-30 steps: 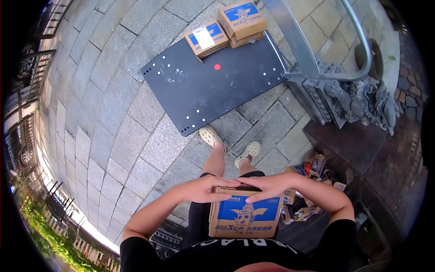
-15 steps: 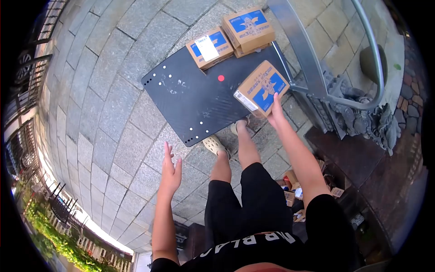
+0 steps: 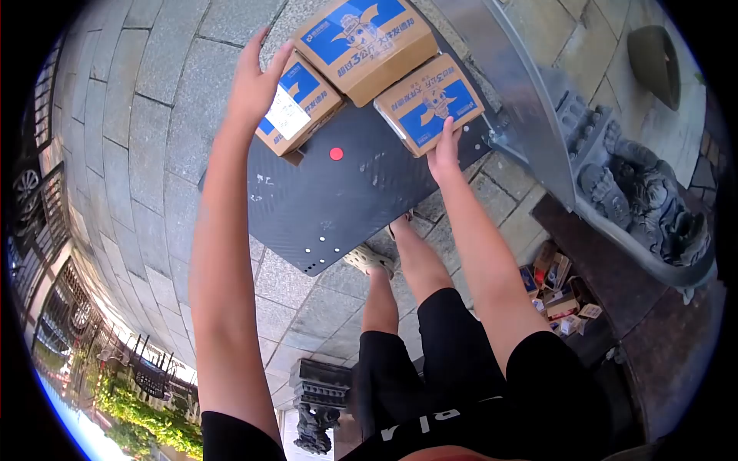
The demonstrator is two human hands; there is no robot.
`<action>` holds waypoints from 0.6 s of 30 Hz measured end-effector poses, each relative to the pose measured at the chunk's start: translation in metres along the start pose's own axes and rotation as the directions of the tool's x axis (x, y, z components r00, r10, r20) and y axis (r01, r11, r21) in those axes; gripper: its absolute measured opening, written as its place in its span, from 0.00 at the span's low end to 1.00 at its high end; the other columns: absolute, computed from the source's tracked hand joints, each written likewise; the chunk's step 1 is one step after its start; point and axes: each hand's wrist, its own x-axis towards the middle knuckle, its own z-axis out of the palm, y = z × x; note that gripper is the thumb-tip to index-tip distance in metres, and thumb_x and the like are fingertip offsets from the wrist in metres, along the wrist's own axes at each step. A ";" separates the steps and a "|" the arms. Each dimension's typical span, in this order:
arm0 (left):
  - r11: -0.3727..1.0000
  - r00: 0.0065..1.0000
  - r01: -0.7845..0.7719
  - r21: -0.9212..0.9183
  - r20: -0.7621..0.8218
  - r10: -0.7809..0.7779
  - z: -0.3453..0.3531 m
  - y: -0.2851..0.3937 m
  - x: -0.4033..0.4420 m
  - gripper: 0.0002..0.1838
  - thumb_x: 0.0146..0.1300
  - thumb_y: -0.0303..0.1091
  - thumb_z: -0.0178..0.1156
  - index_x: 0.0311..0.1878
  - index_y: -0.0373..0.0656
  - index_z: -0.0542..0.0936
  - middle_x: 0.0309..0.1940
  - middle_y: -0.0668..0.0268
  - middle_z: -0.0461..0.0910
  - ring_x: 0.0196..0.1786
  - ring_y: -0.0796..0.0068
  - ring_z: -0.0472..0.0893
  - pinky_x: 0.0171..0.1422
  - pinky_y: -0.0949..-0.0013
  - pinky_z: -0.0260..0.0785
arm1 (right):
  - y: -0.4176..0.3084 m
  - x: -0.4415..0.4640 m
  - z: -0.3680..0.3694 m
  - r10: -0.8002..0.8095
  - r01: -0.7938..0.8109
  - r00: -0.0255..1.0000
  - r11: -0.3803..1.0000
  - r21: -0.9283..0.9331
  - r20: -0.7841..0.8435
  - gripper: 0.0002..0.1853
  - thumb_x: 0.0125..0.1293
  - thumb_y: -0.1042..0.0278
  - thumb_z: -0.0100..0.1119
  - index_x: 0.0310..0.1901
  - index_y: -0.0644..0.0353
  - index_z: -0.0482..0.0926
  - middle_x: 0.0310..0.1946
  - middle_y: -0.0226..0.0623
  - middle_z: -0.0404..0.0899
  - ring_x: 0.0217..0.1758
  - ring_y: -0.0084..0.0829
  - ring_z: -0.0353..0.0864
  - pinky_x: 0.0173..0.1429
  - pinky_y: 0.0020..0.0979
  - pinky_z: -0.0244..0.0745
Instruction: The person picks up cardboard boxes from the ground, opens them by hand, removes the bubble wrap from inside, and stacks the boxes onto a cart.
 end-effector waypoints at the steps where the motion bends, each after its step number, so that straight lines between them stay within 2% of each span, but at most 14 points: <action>1: 0.997 0.998 -0.001 0.075 0.065 -0.004 0.012 -0.005 0.030 0.45 0.63 0.62 0.60 0.73 0.38 0.62 0.69 0.45 0.66 0.69 0.49 0.68 0.73 0.55 0.60 | 0.002 0.002 0.001 0.020 -0.020 1.000 1.000 -0.001 -0.018 0.43 0.74 0.43 0.49 0.77 0.39 0.32 0.74 0.34 0.52 0.75 0.34 0.59 0.74 0.38 0.61; 2: 0.989 0.991 -0.007 0.151 0.130 -0.013 0.026 -0.008 0.051 0.47 0.62 0.64 0.60 0.75 0.40 0.60 0.71 0.45 0.64 0.71 0.50 0.66 0.74 0.56 0.59 | 0.008 0.008 -0.003 0.003 -0.003 1.000 1.000 0.010 0.010 0.43 0.75 0.43 0.48 0.78 0.39 0.31 0.75 0.34 0.52 0.74 0.34 0.60 0.74 0.38 0.61; 3: 0.988 0.989 -0.004 0.155 0.149 -0.020 0.045 -0.014 0.062 0.47 0.62 0.64 0.60 0.75 0.40 0.60 0.71 0.45 0.64 0.71 0.50 0.66 0.74 0.56 0.59 | 0.011 0.008 0.000 0.002 -0.004 0.998 0.999 -0.035 -0.060 0.40 0.74 0.43 0.49 0.76 0.42 0.37 0.72 0.35 0.56 0.73 0.34 0.61 0.72 0.40 0.65; 5: 0.988 0.943 0.137 0.068 0.296 -0.151 0.070 -0.026 0.072 0.51 0.56 0.68 0.63 0.73 0.40 0.62 0.67 0.44 0.66 0.69 0.49 0.69 0.71 0.56 0.63 | 0.023 0.012 -0.004 -0.014 0.014 0.999 1.000 -0.008 -0.029 0.41 0.73 0.44 0.52 0.76 0.41 0.37 0.72 0.35 0.56 0.73 0.34 0.61 0.72 0.39 0.64; 6: 0.958 0.966 0.002 0.285 0.249 -0.076 0.078 -0.024 0.069 0.52 0.54 0.70 0.64 0.71 0.39 0.64 0.63 0.44 0.69 0.66 0.50 0.72 0.69 0.54 0.65 | 0.025 0.013 -0.007 0.001 -0.001 1.000 1.000 0.000 -0.030 0.41 0.73 0.44 0.52 0.76 0.41 0.37 0.72 0.35 0.56 0.73 0.34 0.61 0.72 0.39 0.64; 7: 0.954 0.963 0.008 0.299 0.254 -0.087 0.077 -0.024 0.069 0.52 0.54 0.70 0.64 0.71 0.39 0.64 0.63 0.44 0.69 0.66 0.50 0.72 0.69 0.54 0.65 | 0.025 0.012 -0.010 0.042 -0.041 0.999 0.999 0.017 -0.033 0.42 0.72 0.45 0.54 0.76 0.41 0.38 0.71 0.35 0.57 0.72 0.33 0.62 0.70 0.39 0.65; 9: 0.923 0.981 0.022 0.384 0.169 -0.094 0.079 -0.023 0.064 0.54 0.52 0.73 0.62 0.70 0.39 0.66 0.63 0.47 0.70 0.64 0.50 0.74 0.66 0.54 0.70 | 0.025 0.006 -0.023 0.087 -0.086 0.995 0.996 0.030 -0.039 0.43 0.71 0.46 0.56 0.76 0.41 0.39 0.71 0.34 0.58 0.71 0.33 0.63 0.69 0.38 0.66; 11: 0.917 0.976 0.042 0.397 0.180 -0.123 0.084 -0.022 0.065 0.55 0.51 0.75 0.62 0.70 0.39 0.66 0.63 0.47 0.69 0.64 0.49 0.74 0.65 0.52 0.71 | 0.024 0.001 -0.038 0.222 -0.219 0.973 0.974 0.056 -0.060 0.42 0.70 0.46 0.59 0.76 0.41 0.42 0.68 0.33 0.61 0.69 0.32 0.65 0.66 0.36 0.68; 13: 0.897 0.966 0.086 0.433 0.183 -0.181 0.079 -0.023 0.067 0.57 0.49 0.77 0.62 0.70 0.41 0.65 0.63 0.46 0.68 0.64 0.48 0.74 0.63 0.49 0.73 | 0.026 0.000 -0.053 0.219 -0.218 0.976 0.974 0.057 -0.010 0.41 0.70 0.46 0.59 0.75 0.41 0.45 0.66 0.32 0.64 0.67 0.31 0.66 0.66 0.36 0.66; 14: 0.897 0.966 0.071 0.436 0.194 -0.171 0.079 -0.025 0.065 0.57 0.50 0.78 0.61 0.72 0.42 0.63 0.66 0.46 0.65 0.69 0.45 0.68 0.68 0.45 0.67 | 0.025 -0.003 -0.058 0.241 -0.241 0.970 0.970 -0.016 -0.017 0.41 0.70 0.46 0.58 0.75 0.42 0.45 0.67 0.32 0.63 0.69 0.31 0.66 0.68 0.38 0.65; 15: 0.895 0.967 0.070 0.440 0.192 -0.170 0.081 -0.023 0.062 0.57 0.50 0.78 0.61 0.72 0.42 0.63 0.66 0.46 0.65 0.69 0.45 0.68 0.68 0.45 0.67 | 0.021 -0.007 -0.059 0.260 -0.261 0.965 0.961 -0.087 -0.028 0.41 0.70 0.46 0.58 0.76 0.42 0.44 0.68 0.33 0.63 0.70 0.32 0.65 0.70 0.40 0.63; 16: 0.860 0.984 0.022 0.510 0.139 -0.108 0.084 -0.022 0.060 0.57 0.50 0.78 0.61 0.72 0.42 0.62 0.68 0.47 0.64 0.71 0.45 0.65 0.71 0.44 0.62 | 0.019 -0.008 -0.057 0.272 -0.280 0.960 0.941 -0.190 -0.071 0.43 0.70 0.46 0.58 0.76 0.45 0.42 0.70 0.35 0.61 0.72 0.34 0.63 0.73 0.44 0.61; 17: 0.817 0.995 -0.020 0.576 0.092 -0.041 0.089 -0.021 0.059 0.57 0.50 0.77 0.61 0.73 0.43 0.60 0.70 0.47 0.62 0.73 0.46 0.62 0.74 0.43 0.57 | 0.016 -0.006 -0.056 0.270 -0.278 0.961 0.942 -0.188 -0.068 0.43 0.70 0.46 0.58 0.76 0.45 0.42 0.70 0.35 0.61 0.72 0.34 0.63 0.73 0.44 0.61; 18: 0.786 0.994 -0.063 0.614 0.105 -0.002 0.086 -0.004 0.051 0.55 0.56 0.72 0.60 0.74 0.40 0.58 0.69 0.45 0.63 0.71 0.45 0.64 0.74 0.49 0.57 | 0.014 -0.005 -0.055 0.273 -0.285 0.958 0.931 -0.226 -0.083 0.43 0.70 0.47 0.58 0.76 0.45 0.41 0.70 0.36 0.60 0.73 0.34 0.63 0.73 0.45 0.60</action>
